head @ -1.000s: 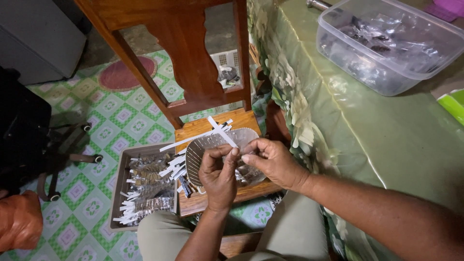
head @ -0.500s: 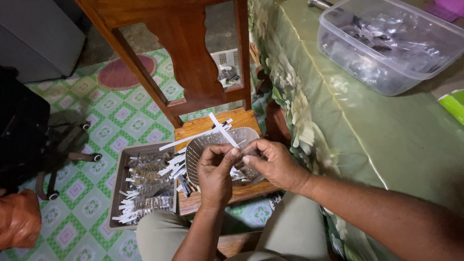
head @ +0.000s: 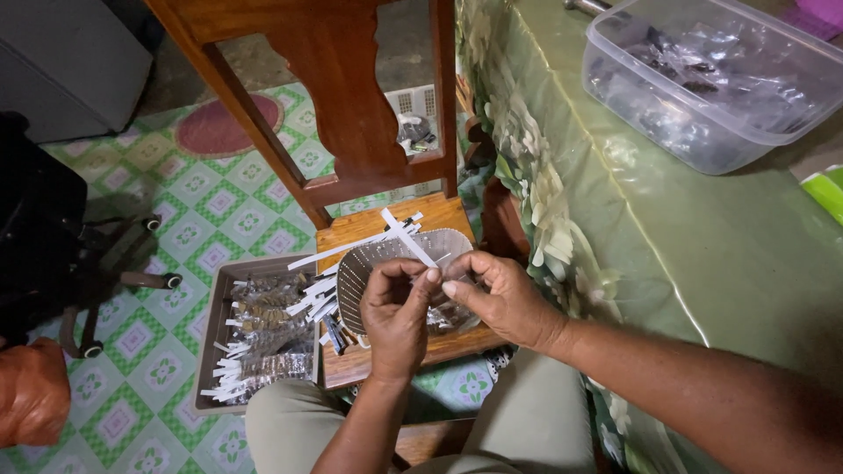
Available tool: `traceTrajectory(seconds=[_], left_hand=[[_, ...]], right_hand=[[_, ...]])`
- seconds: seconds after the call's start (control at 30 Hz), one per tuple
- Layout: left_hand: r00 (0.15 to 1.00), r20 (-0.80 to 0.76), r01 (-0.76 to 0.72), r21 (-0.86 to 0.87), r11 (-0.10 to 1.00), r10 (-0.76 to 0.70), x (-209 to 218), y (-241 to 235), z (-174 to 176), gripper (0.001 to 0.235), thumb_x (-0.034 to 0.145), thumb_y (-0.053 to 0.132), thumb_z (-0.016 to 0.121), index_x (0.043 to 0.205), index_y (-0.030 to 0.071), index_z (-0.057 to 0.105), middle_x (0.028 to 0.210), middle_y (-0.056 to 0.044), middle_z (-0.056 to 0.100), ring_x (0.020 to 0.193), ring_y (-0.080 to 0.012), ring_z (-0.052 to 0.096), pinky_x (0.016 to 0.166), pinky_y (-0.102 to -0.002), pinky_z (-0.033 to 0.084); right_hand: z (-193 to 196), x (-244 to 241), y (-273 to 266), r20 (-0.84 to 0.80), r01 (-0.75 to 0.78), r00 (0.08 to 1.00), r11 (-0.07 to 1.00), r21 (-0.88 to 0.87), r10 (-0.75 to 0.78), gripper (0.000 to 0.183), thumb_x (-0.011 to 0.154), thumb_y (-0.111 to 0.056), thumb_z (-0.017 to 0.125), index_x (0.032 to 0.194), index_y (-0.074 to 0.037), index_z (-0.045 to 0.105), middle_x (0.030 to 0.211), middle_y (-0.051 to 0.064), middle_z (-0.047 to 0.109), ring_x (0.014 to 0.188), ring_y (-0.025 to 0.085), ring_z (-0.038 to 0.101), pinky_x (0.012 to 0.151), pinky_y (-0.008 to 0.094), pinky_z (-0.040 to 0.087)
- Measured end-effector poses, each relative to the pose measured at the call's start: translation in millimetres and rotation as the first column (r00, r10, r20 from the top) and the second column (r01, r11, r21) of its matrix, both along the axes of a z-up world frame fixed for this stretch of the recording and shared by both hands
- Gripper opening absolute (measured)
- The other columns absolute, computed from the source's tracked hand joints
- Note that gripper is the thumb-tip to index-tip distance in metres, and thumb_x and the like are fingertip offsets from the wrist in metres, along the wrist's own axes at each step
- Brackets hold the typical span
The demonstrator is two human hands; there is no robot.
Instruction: Assembling metal tags onto white strips using a manual hand tool
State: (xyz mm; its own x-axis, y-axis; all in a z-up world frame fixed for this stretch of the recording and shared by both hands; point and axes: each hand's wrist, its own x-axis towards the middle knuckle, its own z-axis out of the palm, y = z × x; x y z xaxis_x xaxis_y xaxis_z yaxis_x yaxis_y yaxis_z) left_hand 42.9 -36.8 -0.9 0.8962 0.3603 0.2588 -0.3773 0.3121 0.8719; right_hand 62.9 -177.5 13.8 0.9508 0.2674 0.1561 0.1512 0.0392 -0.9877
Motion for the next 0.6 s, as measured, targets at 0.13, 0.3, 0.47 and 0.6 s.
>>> traceTrajectory(seconds=[0.13, 0.3, 0.47, 0.6], left_hand=[[1.000, 0.018, 0.002, 0.040, 0.999, -0.003, 0.9, 3.4, -0.2, 0.019, 0.084, -0.002, 0.083, 0.094, -0.002, 0.067, 0.077, -0.010, 0.069, 0.073, -0.0144, 0.064, 0.065, -0.030, 0.056], [1.000, 0.004, 0.019, 0.022, 1.000, -0.019, 1.4, 2.7, -1.5, 0.019, 0.083, -0.002, 0.083, 0.093, -0.002, 0.067, 0.076, -0.008, 0.066, 0.072, -0.0136, 0.063, 0.063, -0.029, 0.054], [0.997, -0.048, 0.057, -0.065, 0.996, -0.060, 3.9, 2.8, -3.0, 0.021, 0.082, -0.001, 0.084, 0.095, -0.002, 0.067, 0.076, -0.007, 0.066, 0.070, -0.0136, 0.064, 0.062, -0.027, 0.055], [0.988, -0.090, 0.115, -0.121, 0.986, -0.126, 3.9, 7.2, -5.5, 0.023, 0.082, -0.001, 0.083, 0.098, -0.003, 0.066, 0.079, -0.009, 0.068, 0.072, -0.0162, 0.068, 0.063, -0.028, 0.057]], right_hand=[[1.2, -2.7, 1.2, -0.005, 0.006, 1.000, 1.000, -0.006, -0.006, 0.012, 0.088, -0.008, 0.075, 0.099, -0.004, 0.075, 0.081, 0.004, 0.072, 0.080, 0.010, 0.061, 0.076, 0.029, 0.055], [4.2, -7.3, 4.8, -0.040, 0.043, 0.998, 0.999, 0.004, -0.043, 0.009, 0.087, -0.007, 0.074, 0.095, -0.004, 0.075, 0.072, -0.001, 0.062, 0.071, 0.007, 0.054, 0.066, 0.023, 0.049], [2.6, -1.9, -0.7, -0.027, 0.073, 0.997, 0.996, -0.044, -0.074, 0.008, 0.086, -0.008, 0.074, 0.094, -0.004, 0.075, 0.069, 0.000, 0.061, 0.068, 0.008, 0.053, 0.063, 0.024, 0.048], [5.6, -3.7, 0.6, -0.066, 0.085, 0.994, 0.996, -0.022, -0.087, 0.008, 0.087, -0.005, 0.073, 0.094, -0.002, 0.074, 0.067, 0.000, 0.059, 0.067, 0.007, 0.053, 0.063, 0.023, 0.047]])
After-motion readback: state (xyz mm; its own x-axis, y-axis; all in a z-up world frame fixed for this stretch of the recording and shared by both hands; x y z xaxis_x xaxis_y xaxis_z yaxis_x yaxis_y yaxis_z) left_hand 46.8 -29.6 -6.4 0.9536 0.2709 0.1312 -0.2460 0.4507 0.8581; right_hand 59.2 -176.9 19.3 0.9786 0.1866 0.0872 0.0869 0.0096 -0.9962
